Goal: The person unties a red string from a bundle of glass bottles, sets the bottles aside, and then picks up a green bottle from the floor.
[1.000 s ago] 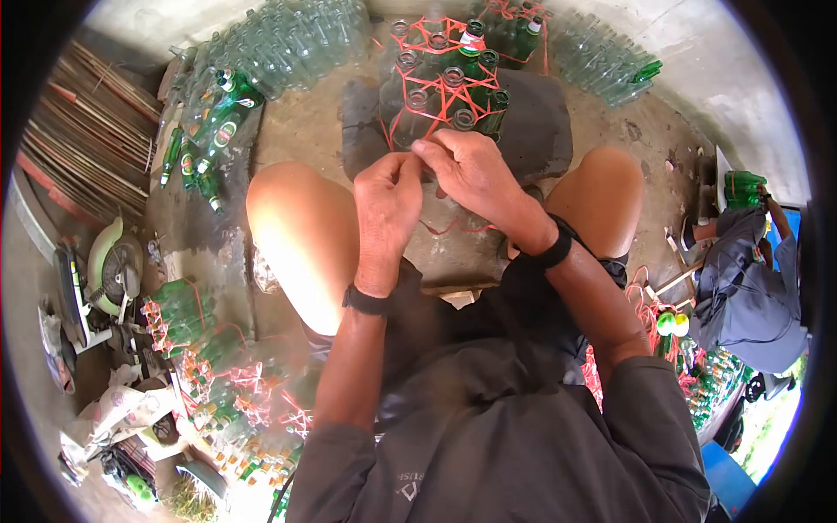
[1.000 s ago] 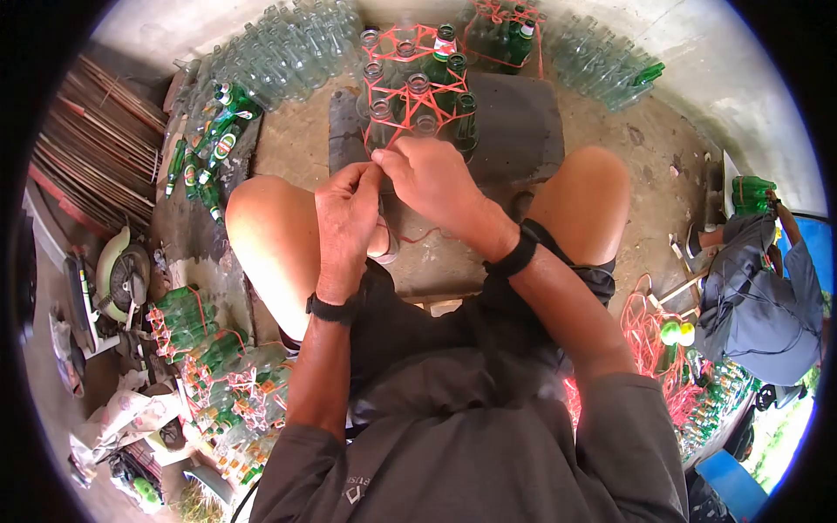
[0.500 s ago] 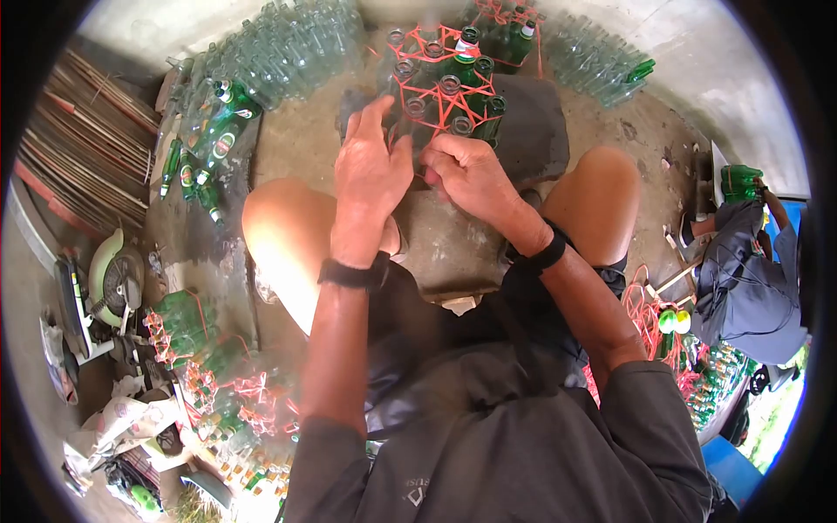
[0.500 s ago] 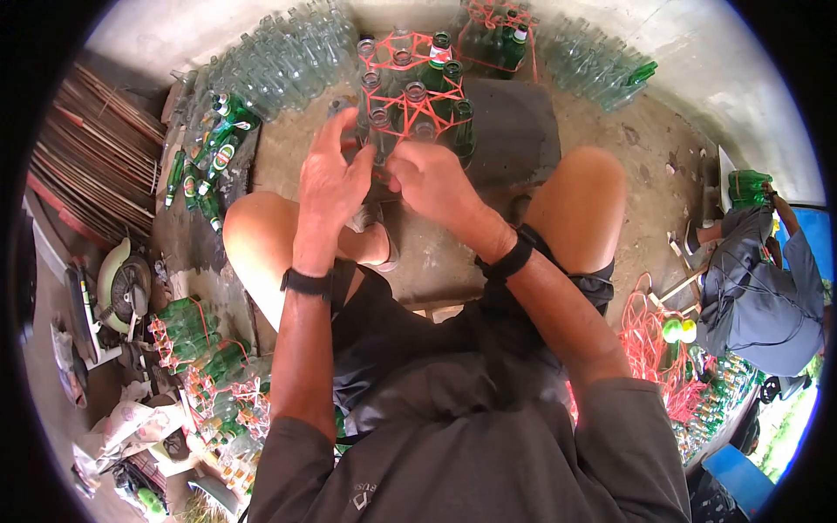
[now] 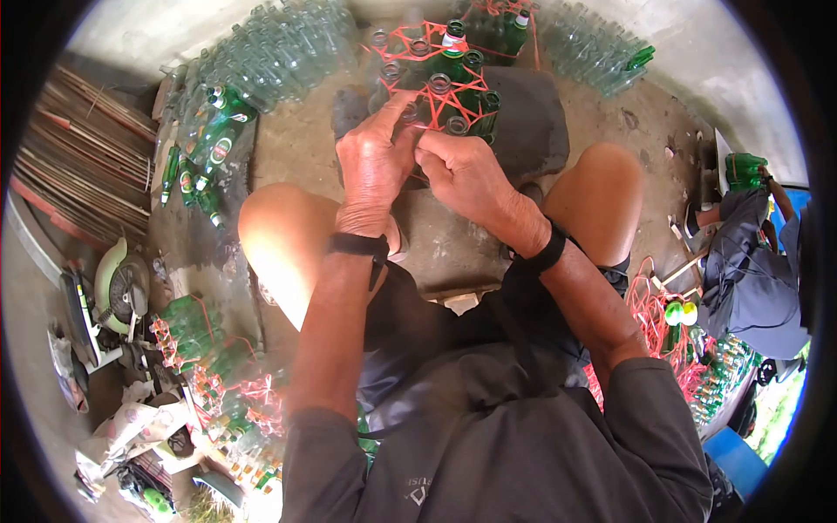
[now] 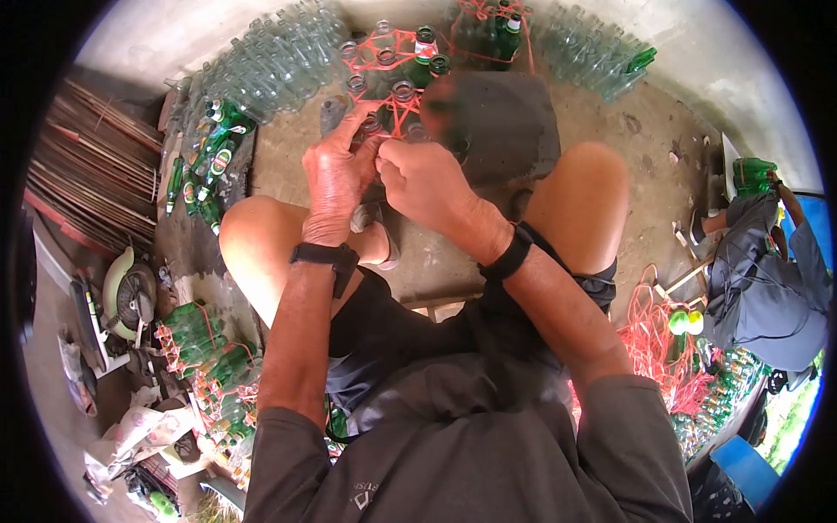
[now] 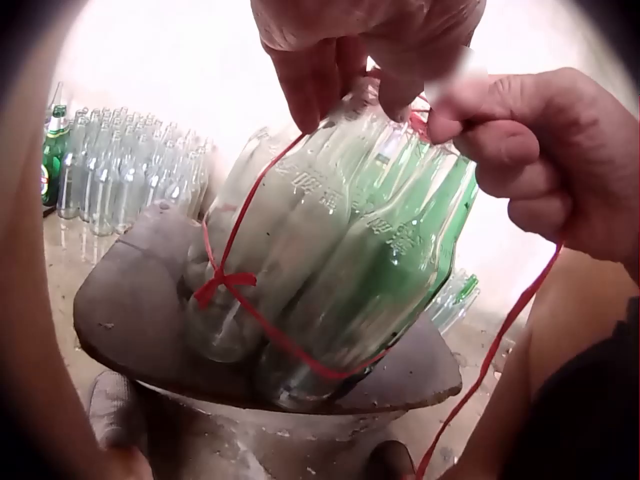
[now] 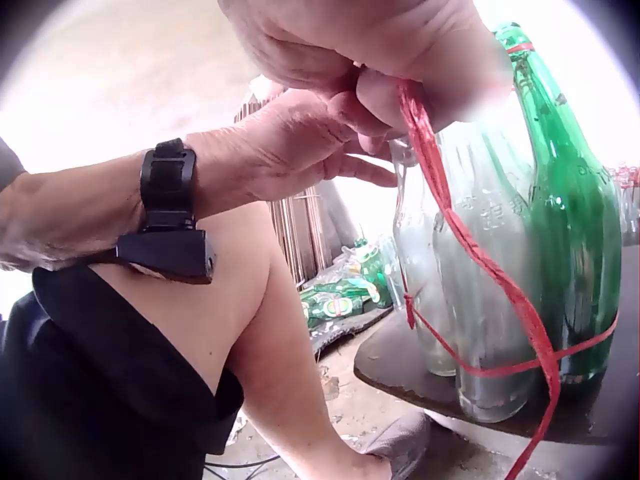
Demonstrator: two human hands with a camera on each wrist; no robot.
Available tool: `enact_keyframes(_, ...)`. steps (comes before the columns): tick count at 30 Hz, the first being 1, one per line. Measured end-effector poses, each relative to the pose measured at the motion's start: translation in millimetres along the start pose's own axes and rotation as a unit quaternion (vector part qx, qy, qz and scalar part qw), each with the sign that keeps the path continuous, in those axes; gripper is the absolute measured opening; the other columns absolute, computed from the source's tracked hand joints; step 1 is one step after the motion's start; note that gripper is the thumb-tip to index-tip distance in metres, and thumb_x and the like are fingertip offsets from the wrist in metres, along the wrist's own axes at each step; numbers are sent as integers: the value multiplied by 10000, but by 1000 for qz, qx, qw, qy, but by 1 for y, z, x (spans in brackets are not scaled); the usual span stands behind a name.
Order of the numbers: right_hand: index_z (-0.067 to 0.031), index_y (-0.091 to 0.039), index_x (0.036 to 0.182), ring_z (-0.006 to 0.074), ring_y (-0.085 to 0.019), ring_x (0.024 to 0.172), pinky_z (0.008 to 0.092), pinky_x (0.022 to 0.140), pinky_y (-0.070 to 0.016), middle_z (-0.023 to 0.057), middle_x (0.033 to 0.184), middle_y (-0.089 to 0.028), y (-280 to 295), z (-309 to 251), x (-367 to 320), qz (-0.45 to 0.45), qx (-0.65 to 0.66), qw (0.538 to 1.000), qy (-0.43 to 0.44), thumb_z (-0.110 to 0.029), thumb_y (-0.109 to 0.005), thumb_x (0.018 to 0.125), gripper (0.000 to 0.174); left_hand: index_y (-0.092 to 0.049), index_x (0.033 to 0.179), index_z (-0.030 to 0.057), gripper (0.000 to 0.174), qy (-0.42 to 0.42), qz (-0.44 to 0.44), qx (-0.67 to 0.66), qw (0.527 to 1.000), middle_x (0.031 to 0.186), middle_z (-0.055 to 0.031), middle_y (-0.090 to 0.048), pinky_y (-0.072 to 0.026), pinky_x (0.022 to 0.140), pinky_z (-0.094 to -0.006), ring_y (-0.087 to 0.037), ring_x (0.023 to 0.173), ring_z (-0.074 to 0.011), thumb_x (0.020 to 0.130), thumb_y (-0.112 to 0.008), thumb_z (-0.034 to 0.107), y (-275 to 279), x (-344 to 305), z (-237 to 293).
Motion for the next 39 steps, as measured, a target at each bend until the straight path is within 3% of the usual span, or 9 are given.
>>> enact_keyframes(2,-22,-610,878,482,-624,737,532,633,-488,229,777,-641,4,0,0,-11,-8,1000,5,-89,-648,951,106,-774,1245,159,460,-3,19,-5,1000,1041,-138,-807,-629,764,-421,-786,878,-333,802,-849,65,-3,-1,0)
enact_keyframes(21,1,-601,836,499,-631,794,568,678,-487,266,801,-641,60,5,10,-56,-82,995,3,-136,-615,971,193,-778,1204,101,409,-24,151,23,988,921,-118,-791,-618,686,-417,-769,782,-333,804,-861,123,-53,-13,32)
enact_keyframes(24,-5,-608,835,501,-643,787,577,671,-491,263,798,-650,62,4,7,-45,-122,991,4,-145,-611,971,196,-777,1213,115,405,-13,139,34,990,916,-112,-783,-618,685,-423,-762,767,-339,817,-856,139,-52,-14,36)
enact_keyframes(29,-47,-616,839,484,-664,745,575,657,-522,228,768,-665,63,3,6,-19,-144,989,30,-158,-633,958,164,-772,1248,153,439,-2,90,-10,996,1154,-124,-746,-613,721,-434,-763,932,-321,819,-865,141,-36,-14,38)
enact_keyframes(30,-47,-616,839,484,-664,745,575,657,-522,228,768,-665,64,1,5,-15,-147,989,30,-158,-633,958,164,-791,1243,163,430,17,75,28,997,1225,-103,-714,-605,835,-419,-718,1042,-315,821,-836,91,-27,-14,49)
enact_keyframes(33,-57,-616,836,473,-673,758,570,663,-533,218,772,-675,66,-3,8,-20,-159,987,12,-168,-642,954,164,-811,1203,180,438,-17,61,68,996,1193,-73,-683,-558,933,-432,-652,1105,-314,779,-840,74,-17,-12,58)
enact_keyframes(34,-55,-621,844,471,-675,764,570,663,-531,217,769,-673,66,-5,10,-25,-165,986,5,-171,-642,955,163,-811,1203,180,438,-19,63,67,996,1193,-73,-683,-558,933,-432,-652,1105,-314,779,-840,74,-17,-9,54)
enact_keyframes(36,-52,-626,851,469,-676,770,571,662,-529,216,765,-672,68,-9,12,-30,-173,985,-2,-175,-643,956,162,-829,1105,207,382,-110,36,70,991,1150,-14,-653,-506,903,-432,-619,1111,-270,734,-854,117,-21,-2,45)
enact_keyframes(39,-48,-636,848,464,-677,773,573,658,-523,210,757,-666,71,-15,17,-24,-157,987,8,-174,-643,957,167,-838,1024,211,298,-107,25,54,992,1129,-5,-645,-462,904,-423,-619,1070,-257,743,-841,114,-27,2,40)
Point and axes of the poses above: each hand's wrist, its own x-axis towards the middle knuckle, its own y-axis out of the back of the hand, z = x × y, the point moved 1 cm from there along x, towards the middle knuckle
